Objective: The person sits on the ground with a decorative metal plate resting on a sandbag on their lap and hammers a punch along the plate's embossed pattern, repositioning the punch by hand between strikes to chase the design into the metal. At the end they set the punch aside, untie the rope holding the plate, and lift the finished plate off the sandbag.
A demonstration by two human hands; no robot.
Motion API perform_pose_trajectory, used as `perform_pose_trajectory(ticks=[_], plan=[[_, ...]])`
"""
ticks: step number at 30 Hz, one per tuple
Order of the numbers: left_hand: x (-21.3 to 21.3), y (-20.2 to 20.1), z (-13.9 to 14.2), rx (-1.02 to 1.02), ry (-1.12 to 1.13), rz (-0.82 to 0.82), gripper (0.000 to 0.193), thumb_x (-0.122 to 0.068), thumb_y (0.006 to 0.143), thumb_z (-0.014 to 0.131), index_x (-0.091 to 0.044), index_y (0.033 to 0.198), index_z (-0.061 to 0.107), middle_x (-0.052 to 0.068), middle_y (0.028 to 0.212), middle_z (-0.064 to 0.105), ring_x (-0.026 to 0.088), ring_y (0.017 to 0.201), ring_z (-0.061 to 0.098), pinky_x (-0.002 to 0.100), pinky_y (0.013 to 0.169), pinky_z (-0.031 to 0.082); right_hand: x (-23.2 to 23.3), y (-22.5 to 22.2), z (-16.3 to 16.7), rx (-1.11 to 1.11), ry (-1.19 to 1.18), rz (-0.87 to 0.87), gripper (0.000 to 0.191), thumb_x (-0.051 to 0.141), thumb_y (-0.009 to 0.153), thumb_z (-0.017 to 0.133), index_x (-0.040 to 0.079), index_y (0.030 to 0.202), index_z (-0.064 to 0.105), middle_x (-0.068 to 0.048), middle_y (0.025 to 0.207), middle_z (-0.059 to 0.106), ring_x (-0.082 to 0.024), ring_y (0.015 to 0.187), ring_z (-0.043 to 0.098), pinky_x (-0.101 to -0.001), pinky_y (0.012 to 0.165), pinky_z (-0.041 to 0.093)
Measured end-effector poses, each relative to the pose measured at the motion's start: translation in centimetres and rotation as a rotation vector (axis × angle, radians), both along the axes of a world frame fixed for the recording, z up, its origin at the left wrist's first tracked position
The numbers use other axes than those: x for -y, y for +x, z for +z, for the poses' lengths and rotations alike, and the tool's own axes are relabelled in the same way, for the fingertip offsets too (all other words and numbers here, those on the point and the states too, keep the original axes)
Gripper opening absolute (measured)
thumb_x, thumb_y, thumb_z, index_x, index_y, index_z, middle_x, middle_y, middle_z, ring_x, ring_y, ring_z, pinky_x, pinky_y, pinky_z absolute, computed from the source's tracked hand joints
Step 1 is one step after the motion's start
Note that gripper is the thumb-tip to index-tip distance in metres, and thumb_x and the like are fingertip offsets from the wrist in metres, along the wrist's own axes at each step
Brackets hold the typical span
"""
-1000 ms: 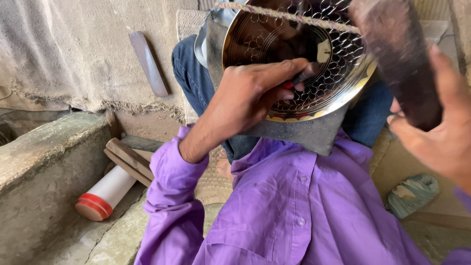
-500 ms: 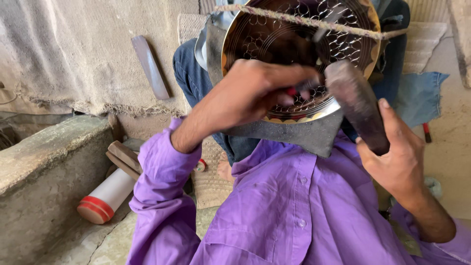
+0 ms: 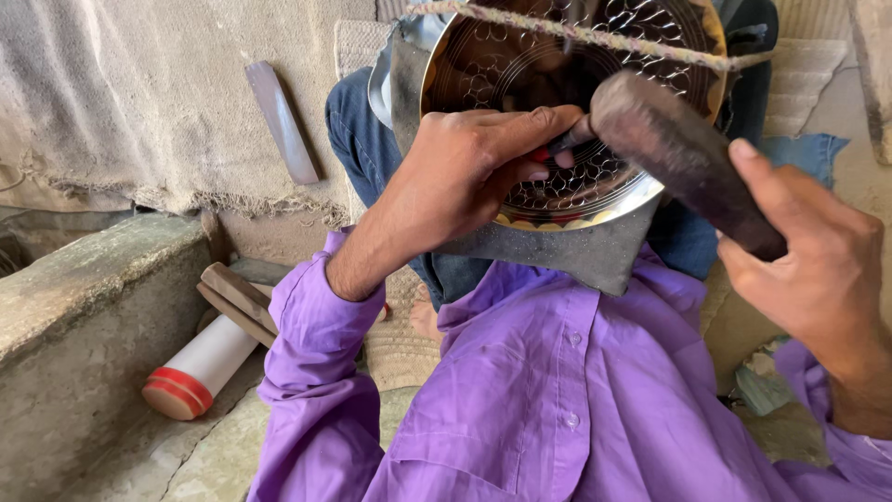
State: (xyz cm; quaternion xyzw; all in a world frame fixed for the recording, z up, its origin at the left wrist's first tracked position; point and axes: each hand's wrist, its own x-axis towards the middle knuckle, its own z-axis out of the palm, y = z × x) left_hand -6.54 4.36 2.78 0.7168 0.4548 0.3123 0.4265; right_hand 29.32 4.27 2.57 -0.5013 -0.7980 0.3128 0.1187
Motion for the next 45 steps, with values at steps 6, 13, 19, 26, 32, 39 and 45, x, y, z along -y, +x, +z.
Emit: perform_pose_trajectory(ticks=[6,13,19,26,32,39,45], plan=[[1.6,0.9,0.4,0.000,-0.006,0.187,0.048,0.004,0.099,0.070,-0.011,0.142,0.055,0.003,0.112,0.075,0.020,0.104,0.077,0.028,0.087,0.064,-3.1,-3.1,2.9,0.038,0.017,0.106,0.078,-0.009,0.079,0.079,-0.003,0.150,0.048,-0.027,0.121,0.069,-0.035,0.107,0.072,-0.0415,0.091,0.058],[3.7,2.5,1.1,-0.047,-0.067,0.489,0.046,0.001,0.100,0.073,-0.012,0.142,0.057,0.002,0.109,0.076,0.014,0.094,0.080,0.024,0.076,0.064,-7.3,-5.1,4.1,-0.126,-0.105,0.279,0.085,-0.015,0.076,0.067,0.001,0.155,0.039,-0.025,0.122,0.065,-0.033,0.104,0.069,-0.0413,0.086,0.056],[3.8,2.7,0.7,-0.033,-0.061,0.568,0.046,-0.005,0.100,0.078,-0.011,0.140,0.057,0.002,0.116,0.076,0.013,0.096,0.080,0.026,0.080,0.065,-7.9,-4.6,3.8,0.060,-0.228,0.292,0.085,-0.015,0.077,0.070,0.007,0.155,0.043,-0.017,0.106,0.068,-0.025,0.083,0.070,-0.0359,0.070,0.056],[1.6,0.5,0.1,0.012,0.055,0.158,0.046,0.000,0.100,0.074,-0.011,0.140,0.053,0.003,0.122,0.073,0.019,0.108,0.077,0.027,0.090,0.064,-3.3,1.3,-1.0,-0.172,-0.143,-0.044,0.066,-0.009,0.091,0.068,-0.005,0.151,0.040,-0.013,0.105,0.061,-0.020,0.092,0.062,-0.0332,0.082,0.051],[-0.2,-0.3,0.3,-0.019,0.021,-0.026,0.049,-0.004,0.097,0.076,-0.009,0.141,0.056,0.006,0.117,0.073,0.027,0.104,0.075,0.037,0.086,0.059,2.1,4.6,-2.2,-0.409,-0.367,-0.415,0.020,-0.005,0.104,0.072,0.002,0.110,0.054,-0.004,0.096,0.057,-0.010,0.084,0.055,-0.0236,0.079,0.044],[-2.0,-0.7,-0.2,0.037,0.032,-0.255,0.056,-0.002,0.087,0.077,-0.008,0.140,0.061,0.010,0.123,0.074,0.025,0.101,0.076,0.036,0.086,0.062,3.3,-2.3,0.0,-0.127,0.093,-0.080,0.068,-0.007,0.076,0.076,-0.008,0.139,0.049,-0.018,0.095,0.065,-0.025,0.078,0.067,-0.0379,0.074,0.053],[-4.0,-0.4,-0.5,0.057,0.010,-0.474,0.055,-0.012,0.089,0.081,-0.009,0.141,0.063,0.005,0.109,0.078,0.023,0.093,0.077,0.037,0.078,0.059,7.3,-3.3,-2.4,-0.143,0.068,-0.177,0.077,-0.002,0.086,0.077,-0.004,0.153,0.038,-0.027,0.111,0.067,-0.036,0.093,0.068,-0.0412,0.088,0.057]])
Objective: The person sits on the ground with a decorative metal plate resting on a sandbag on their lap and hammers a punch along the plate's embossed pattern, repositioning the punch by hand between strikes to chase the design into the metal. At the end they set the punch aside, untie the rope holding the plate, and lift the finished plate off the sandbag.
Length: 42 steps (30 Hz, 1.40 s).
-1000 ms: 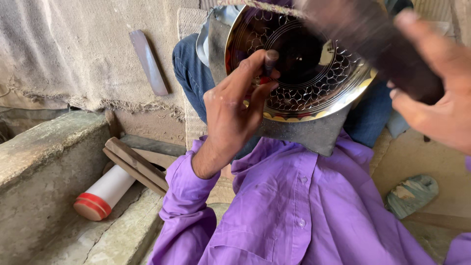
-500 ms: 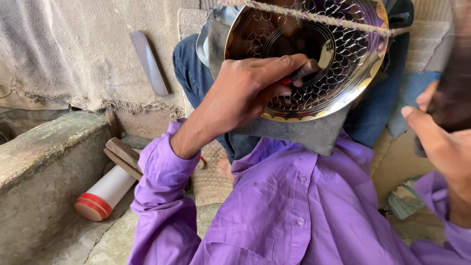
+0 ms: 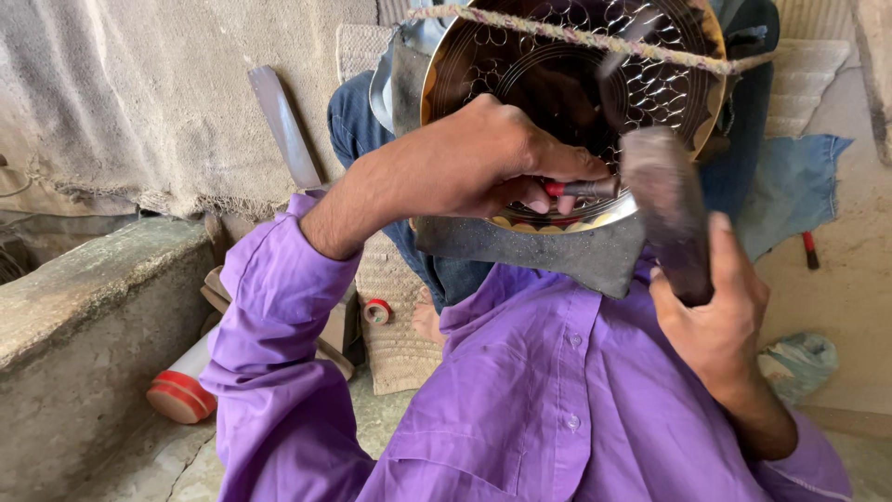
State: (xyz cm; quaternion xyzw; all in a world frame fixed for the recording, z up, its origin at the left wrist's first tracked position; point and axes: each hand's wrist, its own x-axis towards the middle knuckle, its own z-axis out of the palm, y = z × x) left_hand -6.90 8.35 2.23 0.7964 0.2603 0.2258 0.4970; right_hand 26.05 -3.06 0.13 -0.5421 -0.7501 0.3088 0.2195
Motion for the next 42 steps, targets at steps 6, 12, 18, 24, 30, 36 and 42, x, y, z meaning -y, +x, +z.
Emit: perform_pose_trajectory(ticks=[6,12,18,24,30,36,42], plan=[[-1.1,0.5,0.0,-0.036,0.018,-0.130,0.056,-0.013,0.085,0.081,-0.011,0.138,0.065,0.007,0.106,0.078,0.026,0.089,0.075,0.041,0.073,0.056,3.0,1.5,-3.2,0.050,0.007,-0.027,0.082,-0.005,0.086,0.076,0.002,0.156,0.036,-0.022,0.102,0.068,-0.033,0.086,0.071,-0.0424,0.080,0.057],[-1.5,-0.1,-0.5,-0.008,0.052,-0.065,0.055,-0.014,0.088,0.079,-0.012,0.140,0.063,0.007,0.118,0.077,0.029,0.099,0.075,0.040,0.081,0.058,3.9,2.6,-4.6,-0.067,-0.022,-0.116,0.090,-0.007,0.093,0.074,0.004,0.166,0.022,-0.016,0.099,0.069,-0.025,0.085,0.069,-0.0395,0.084,0.057],[-1.9,0.1,-0.6,-0.001,0.018,-0.148,0.053,-0.012,0.088,0.079,-0.011,0.139,0.064,0.010,0.117,0.075,0.032,0.097,0.073,0.043,0.079,0.054,4.4,2.6,-4.0,-0.520,-0.103,-0.322,0.101,-0.009,0.106,0.077,0.015,0.167,-0.001,-0.007,0.104,0.058,-0.018,0.084,0.058,-0.0316,0.081,0.051],[-1.5,0.0,0.0,-0.020,0.000,-0.111,0.052,-0.011,0.088,0.079,-0.013,0.138,0.065,0.009,0.112,0.077,0.028,0.094,0.075,0.041,0.077,0.056,2.4,1.4,-2.5,0.035,0.065,-0.033,0.088,-0.013,0.085,0.076,0.015,0.154,0.029,-0.017,0.095,0.062,-0.031,0.081,0.063,-0.0404,0.077,0.052],[-0.2,-0.5,0.4,-0.047,0.028,0.078,0.055,0.001,0.084,0.076,-0.009,0.137,0.066,0.010,0.108,0.078,0.023,0.094,0.077,0.037,0.078,0.059,-0.3,0.9,-0.6,0.076,0.064,0.072,0.090,-0.004,0.083,0.077,0.003,0.160,0.031,-0.021,0.105,0.066,-0.033,0.089,0.067,-0.0384,0.079,0.055],[2.1,-0.5,0.6,-0.056,0.069,0.299,0.050,0.002,0.090,0.074,-0.007,0.138,0.061,0.011,0.125,0.073,0.024,0.102,0.076,0.034,0.088,0.062,-4.7,0.7,1.9,0.157,0.073,0.162,0.087,-0.004,0.076,0.078,0.001,0.153,0.037,-0.026,0.111,0.069,-0.037,0.098,0.071,-0.0429,0.089,0.059],[5.2,0.6,0.8,-0.143,0.052,0.655,0.049,0.003,0.098,0.071,-0.011,0.143,0.058,0.002,0.115,0.077,0.021,0.104,0.077,0.032,0.087,0.063,-9.8,0.1,4.5,0.197,0.087,0.328,0.083,-0.008,0.081,0.077,0.006,0.157,0.045,-0.024,0.122,0.069,-0.034,0.103,0.071,-0.0414,0.088,0.058]])
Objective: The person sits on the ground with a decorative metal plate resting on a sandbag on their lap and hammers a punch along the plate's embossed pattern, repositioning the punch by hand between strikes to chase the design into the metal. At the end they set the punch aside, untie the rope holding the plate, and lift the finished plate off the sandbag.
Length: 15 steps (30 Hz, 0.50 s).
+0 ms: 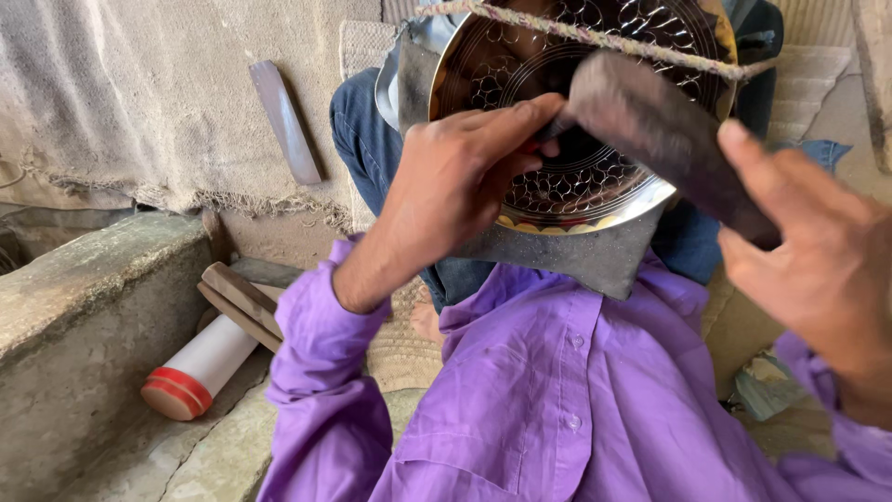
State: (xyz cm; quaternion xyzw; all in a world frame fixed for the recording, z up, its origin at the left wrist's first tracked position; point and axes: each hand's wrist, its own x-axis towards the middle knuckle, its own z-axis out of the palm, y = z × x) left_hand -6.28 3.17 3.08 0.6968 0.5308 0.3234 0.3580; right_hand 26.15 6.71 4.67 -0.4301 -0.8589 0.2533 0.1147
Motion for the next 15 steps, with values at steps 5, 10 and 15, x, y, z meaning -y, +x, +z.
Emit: perform_pose_trajectory(ticks=[5,10,15], plan=[[2.4,1.9,0.4,-0.016,-0.019,0.370,0.042,0.000,0.100,0.075,-0.013,0.137,0.060,0.002,0.109,0.076,0.014,0.096,0.079,0.026,0.078,0.063,-4.5,-1.8,2.4,-0.003,-0.219,0.108,0.090,-0.016,0.074,0.071,0.008,0.157,0.045,-0.021,0.105,0.064,-0.030,0.082,0.065,-0.0368,0.066,0.053],[3.7,3.5,0.1,0.075,0.000,0.587,0.037,0.003,0.103,0.073,-0.007,0.135,0.058,0.006,0.111,0.075,0.012,0.100,0.078,0.022,0.083,0.067,-8.2,-3.9,3.8,0.074,-0.209,0.312,0.088,-0.020,0.071,0.064,0.011,0.151,0.046,-0.018,0.097,0.062,-0.027,0.078,0.061,-0.0387,0.064,0.051],[4.4,2.2,0.7,0.565,-0.073,0.620,0.040,0.005,0.104,0.069,-0.005,0.137,0.050,0.008,0.119,0.066,0.010,0.094,0.069,0.026,0.082,0.066,-7.3,-1.9,2.3,0.011,-0.183,0.175,0.082,-0.017,0.081,0.066,0.006,0.157,0.047,-0.014,0.093,0.062,-0.024,0.078,0.062,-0.0387,0.071,0.051]])
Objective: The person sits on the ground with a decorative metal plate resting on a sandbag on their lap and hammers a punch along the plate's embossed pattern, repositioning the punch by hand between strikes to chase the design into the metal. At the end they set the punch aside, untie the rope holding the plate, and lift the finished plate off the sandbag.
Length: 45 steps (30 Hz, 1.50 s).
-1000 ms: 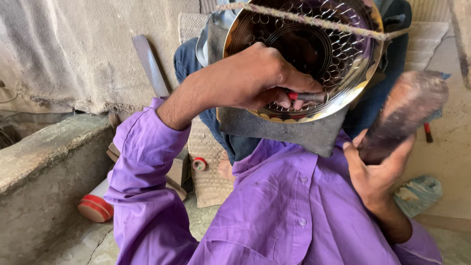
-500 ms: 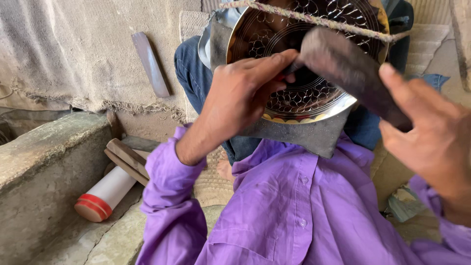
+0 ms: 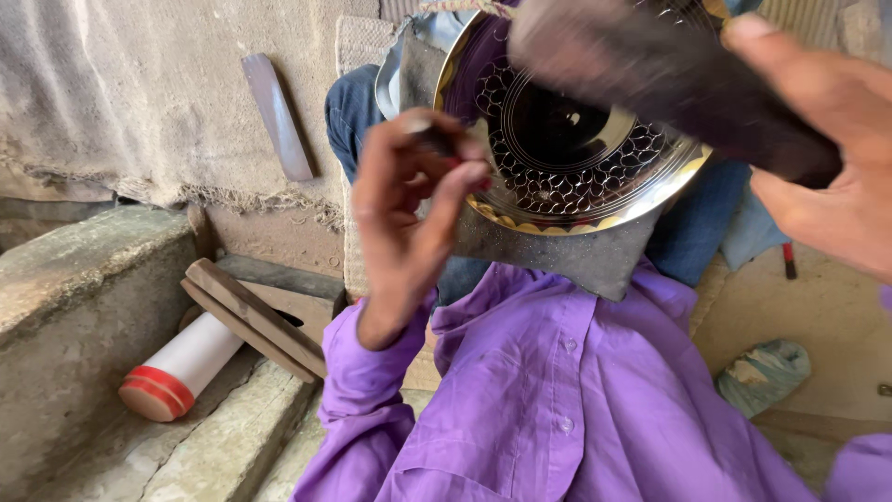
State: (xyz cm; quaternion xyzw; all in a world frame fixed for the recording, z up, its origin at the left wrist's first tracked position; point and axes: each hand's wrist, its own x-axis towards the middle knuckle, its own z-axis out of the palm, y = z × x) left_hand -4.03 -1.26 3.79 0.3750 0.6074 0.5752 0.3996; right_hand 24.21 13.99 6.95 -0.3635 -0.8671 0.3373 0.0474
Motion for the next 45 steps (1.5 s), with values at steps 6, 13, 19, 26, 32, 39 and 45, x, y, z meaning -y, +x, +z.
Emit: perform_pose_trajectory(ticks=[6,13,19,26,32,39,45], plan=[[4.6,0.1,7.8,0.405,-0.120,-0.054,0.046,-0.016,0.101,0.074,0.001,0.134,0.046,0.004,0.098,0.045,0.008,0.077,0.048,0.024,0.068,0.048,5.7,4.7,-6.4,-0.424,-0.136,-0.491,0.094,-0.018,0.089,0.069,0.012,0.165,0.022,-0.013,0.097,0.059,-0.023,0.081,0.062,-0.0367,0.069,0.053],[5.4,6.3,10.3,0.684,0.273,-0.613,0.042,-0.018,0.102,0.073,0.000,0.131,0.048,0.005,0.097,0.049,0.008,0.076,0.049,0.025,0.067,0.048,12.8,6.9,-18.1,-0.889,-0.647,-1.031,0.105,-0.017,0.094,0.068,0.017,0.173,0.009,-0.011,0.102,0.060,-0.022,0.086,0.067,-0.0345,0.066,0.058],[5.1,7.5,10.6,0.703,0.308,-0.651,0.039,-0.019,0.102,0.072,0.000,0.128,0.050,0.005,0.097,0.052,0.008,0.074,0.051,0.026,0.066,0.047,13.4,6.8,-20.8,-0.798,-0.572,-0.969,0.100,-0.020,0.090,0.062,0.017,0.171,0.015,-0.010,0.105,0.062,-0.019,0.083,0.066,-0.0320,0.067,0.058],[5.5,7.5,10.7,0.686,0.327,-0.662,0.036,-0.021,0.102,0.071,0.000,0.124,0.053,0.006,0.096,0.055,0.009,0.073,0.052,0.027,0.065,0.047,12.6,6.4,-20.5,-0.853,-0.629,-0.954,0.099,-0.018,0.093,0.064,0.017,0.171,0.014,-0.010,0.103,0.063,-0.020,0.082,0.067,-0.0324,0.065,0.057],[5.4,7.1,10.8,0.683,0.335,-0.688,0.033,-0.022,0.102,0.071,-0.001,0.121,0.055,0.006,0.095,0.058,0.009,0.071,0.053,0.027,0.065,0.046,13.0,6.8,-21.4,-0.805,-0.552,-0.925,0.100,-0.018,0.093,0.068,0.015,0.171,0.016,-0.011,0.105,0.063,-0.019,0.085,0.067,-0.0318,0.069,0.057],[5.8,7.5,10.8,0.678,0.351,-0.681,0.030,-0.024,0.102,0.070,-0.001,0.118,0.057,0.007,0.095,0.062,0.009,0.070,0.055,0.028,0.064,0.046,12.7,6.6,-20.8,-0.840,-0.607,-0.956,0.101,-0.018,0.091,0.065,0.016,0.171,0.014,-0.010,0.107,0.063,-0.019,0.085,0.068,-0.0323,0.069,0.058],[5.6,6.8,10.7,0.697,0.363,-0.707,0.029,-0.025,0.103,0.069,-0.002,0.115,0.060,0.007,0.094,0.065,0.009,0.068,0.056,0.029,0.063,0.046,12.7,6.4,-20.5,-0.772,-0.563,-0.932,0.102,-0.020,0.091,0.063,0.017,0.174,0.016,-0.010,0.105,0.062,-0.019,0.084,0.068,-0.0345,0.070,0.059]])
